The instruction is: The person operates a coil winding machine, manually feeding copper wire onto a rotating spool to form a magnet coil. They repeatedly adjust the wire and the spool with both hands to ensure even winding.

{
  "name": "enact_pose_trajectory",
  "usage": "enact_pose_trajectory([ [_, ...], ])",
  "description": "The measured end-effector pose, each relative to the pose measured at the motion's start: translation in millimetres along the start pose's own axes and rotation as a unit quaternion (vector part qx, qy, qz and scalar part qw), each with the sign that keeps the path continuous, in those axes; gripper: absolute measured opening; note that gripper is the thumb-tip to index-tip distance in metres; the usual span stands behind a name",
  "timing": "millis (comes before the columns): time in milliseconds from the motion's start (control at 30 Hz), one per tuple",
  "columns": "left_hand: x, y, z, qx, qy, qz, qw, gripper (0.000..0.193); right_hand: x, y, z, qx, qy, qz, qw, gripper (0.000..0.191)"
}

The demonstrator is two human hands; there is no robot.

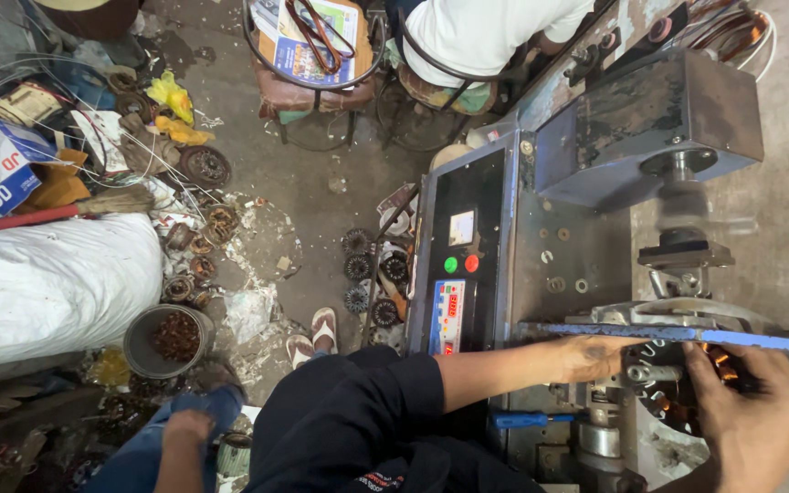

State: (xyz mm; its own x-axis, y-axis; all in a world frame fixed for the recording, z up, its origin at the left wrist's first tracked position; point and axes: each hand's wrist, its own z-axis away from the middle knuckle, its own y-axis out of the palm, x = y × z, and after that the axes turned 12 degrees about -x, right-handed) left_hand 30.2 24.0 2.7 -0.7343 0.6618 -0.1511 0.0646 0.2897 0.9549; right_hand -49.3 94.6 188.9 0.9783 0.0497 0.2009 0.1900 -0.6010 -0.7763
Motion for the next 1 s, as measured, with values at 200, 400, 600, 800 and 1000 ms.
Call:
enact_pose_trajectory([
  [200, -9, 8, -1, -0.054, -0.034, -0.064, 0.996, 0.145, 1, 0, 1, 0.0, 0.004, -0.006, 1.0, 0.025],
  [400, 0, -5, 1, 0.001, -0.008, -0.003, 1.0, 0.144, -1, 1, 1, 0.003, 0.007, 0.001, 1.0, 0.025],
  [600, 4, -9, 2, 0.021, 0.001, -0.007, 1.0, 0.143, -2, 0, 4, 0.004, 0.008, -0.013, 1.0, 0.025],
  [800, 1, -5, 1, 0.042, 0.015, -0.02, 0.999, 0.14, 2, -1, 0, 0.002, -0.011, 0.013, 1.0, 0.024],
  [1000, 0, -6, 2, 0.039, 0.015, -0.031, 0.999, 0.138, 5, -1, 1, 0.002, -0.002, -0.008, 1.0, 0.025],
])
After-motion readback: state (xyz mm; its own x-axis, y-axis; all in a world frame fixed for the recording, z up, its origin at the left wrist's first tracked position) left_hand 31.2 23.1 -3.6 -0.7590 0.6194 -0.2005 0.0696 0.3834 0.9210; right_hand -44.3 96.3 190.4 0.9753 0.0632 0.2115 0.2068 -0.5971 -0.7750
